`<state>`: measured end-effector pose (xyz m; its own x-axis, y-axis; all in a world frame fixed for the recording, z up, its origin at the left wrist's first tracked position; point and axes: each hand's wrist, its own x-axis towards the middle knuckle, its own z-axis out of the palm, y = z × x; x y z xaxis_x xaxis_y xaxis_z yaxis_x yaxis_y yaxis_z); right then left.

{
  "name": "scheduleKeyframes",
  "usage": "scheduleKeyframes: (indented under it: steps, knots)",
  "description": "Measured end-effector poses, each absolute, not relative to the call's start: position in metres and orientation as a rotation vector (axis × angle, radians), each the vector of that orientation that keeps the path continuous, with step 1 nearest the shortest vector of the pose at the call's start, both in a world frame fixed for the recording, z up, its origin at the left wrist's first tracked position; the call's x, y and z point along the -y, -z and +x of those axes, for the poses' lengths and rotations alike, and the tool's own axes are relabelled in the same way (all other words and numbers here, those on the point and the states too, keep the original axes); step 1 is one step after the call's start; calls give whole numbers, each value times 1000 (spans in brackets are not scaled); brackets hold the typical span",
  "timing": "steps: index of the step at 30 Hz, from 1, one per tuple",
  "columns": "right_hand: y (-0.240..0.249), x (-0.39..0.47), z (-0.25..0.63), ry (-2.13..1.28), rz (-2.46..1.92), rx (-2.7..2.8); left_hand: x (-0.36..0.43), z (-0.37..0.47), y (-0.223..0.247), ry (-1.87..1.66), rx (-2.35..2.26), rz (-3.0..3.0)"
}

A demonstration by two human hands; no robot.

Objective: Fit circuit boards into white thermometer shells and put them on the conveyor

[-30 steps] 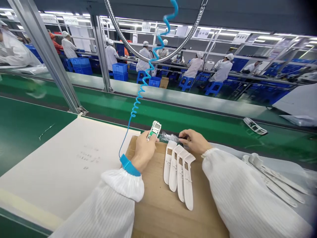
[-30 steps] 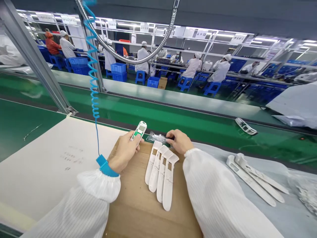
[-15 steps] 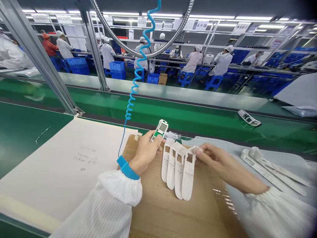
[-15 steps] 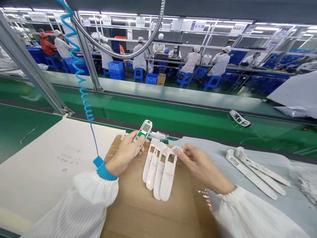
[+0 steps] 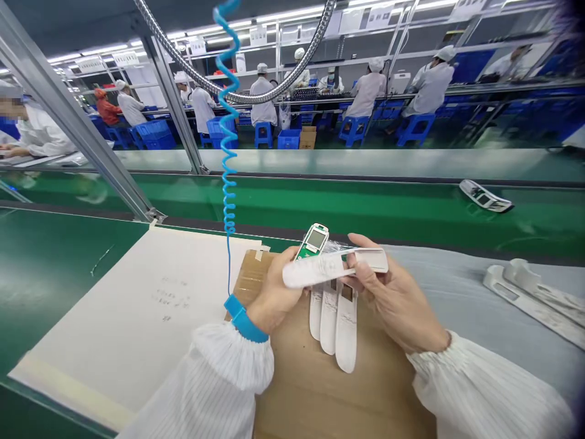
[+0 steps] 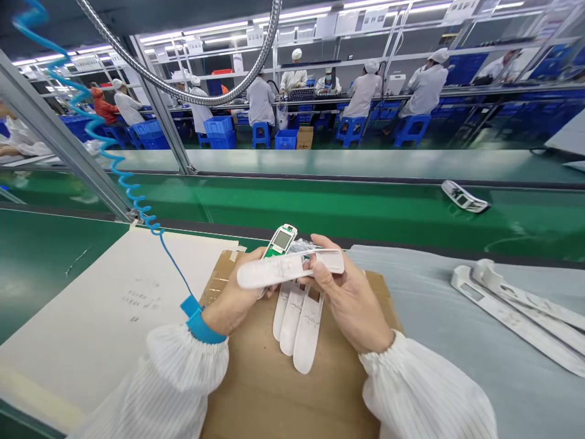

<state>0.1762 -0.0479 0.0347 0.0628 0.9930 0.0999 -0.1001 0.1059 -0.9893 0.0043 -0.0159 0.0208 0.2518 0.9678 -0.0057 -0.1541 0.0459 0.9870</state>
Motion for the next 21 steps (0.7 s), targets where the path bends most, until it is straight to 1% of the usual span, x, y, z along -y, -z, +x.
scheduleKeyframes:
  steps: [3, 7, 14, 21]
  knots:
    - [-34, 51, 181, -1127, -1093, 1207, 14, 5, -22, -1022, -941, 1090]
    - [-31, 48, 188, -1078, -1133, 1085, 16, 5, -28, -1060, -968, 1051]
    - [-28, 44, 197, -1182, -1124, 990, 21, 0, -37, -1119, -825, 1077]
    - [-21, 43, 206, -1128, -1106, 1229, 18, -2, -34, -1130, -842, 1145]
